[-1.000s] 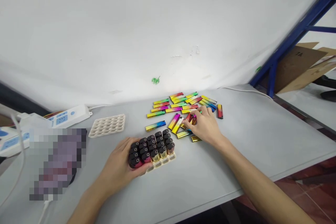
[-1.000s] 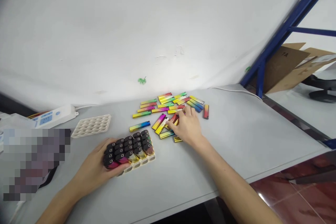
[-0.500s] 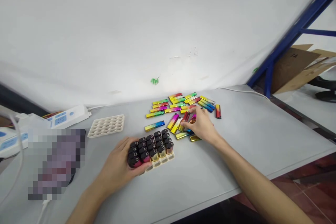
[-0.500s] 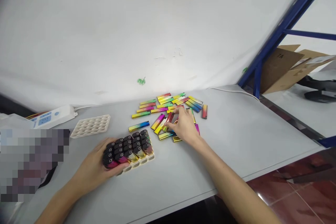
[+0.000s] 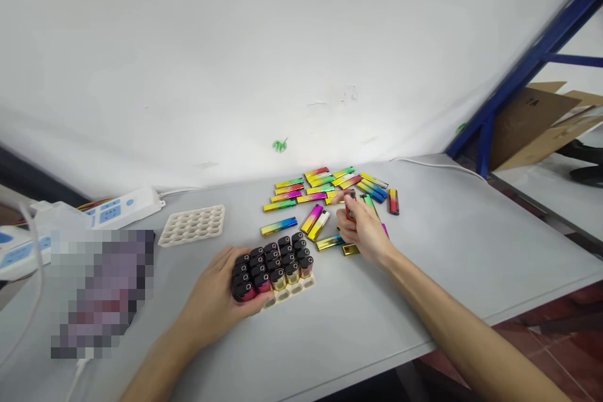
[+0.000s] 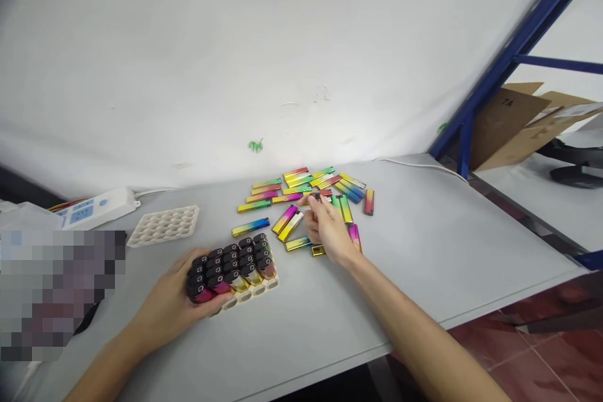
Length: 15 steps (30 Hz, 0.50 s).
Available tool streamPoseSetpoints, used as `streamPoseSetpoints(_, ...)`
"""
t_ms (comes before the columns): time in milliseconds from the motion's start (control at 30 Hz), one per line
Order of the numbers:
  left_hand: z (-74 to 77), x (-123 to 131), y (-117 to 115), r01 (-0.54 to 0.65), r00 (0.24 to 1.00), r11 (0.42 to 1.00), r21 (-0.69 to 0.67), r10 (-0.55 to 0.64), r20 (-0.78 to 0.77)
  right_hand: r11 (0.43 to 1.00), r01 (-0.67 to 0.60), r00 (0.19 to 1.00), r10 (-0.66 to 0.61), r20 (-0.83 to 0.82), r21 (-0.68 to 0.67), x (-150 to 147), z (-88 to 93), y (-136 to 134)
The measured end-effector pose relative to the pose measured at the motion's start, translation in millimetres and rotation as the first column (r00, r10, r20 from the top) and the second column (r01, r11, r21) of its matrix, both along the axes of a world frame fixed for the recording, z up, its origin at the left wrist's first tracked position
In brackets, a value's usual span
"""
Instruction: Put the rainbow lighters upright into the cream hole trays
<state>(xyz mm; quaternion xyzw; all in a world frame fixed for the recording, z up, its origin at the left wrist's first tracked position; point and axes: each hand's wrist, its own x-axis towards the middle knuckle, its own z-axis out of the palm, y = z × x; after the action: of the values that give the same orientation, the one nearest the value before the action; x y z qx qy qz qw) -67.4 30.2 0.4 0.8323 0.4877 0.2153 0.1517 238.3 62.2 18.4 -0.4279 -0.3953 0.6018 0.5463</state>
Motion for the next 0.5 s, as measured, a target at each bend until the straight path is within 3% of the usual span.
streamPoseSetpoints(500,-6.2,14.5,-1.4,-0.055,0.998,0.998,0.025,0.055,0.03,0.991,0.007,1.0,-0.006,0.011,-0.135,-8.2,-0.9,-1.0)
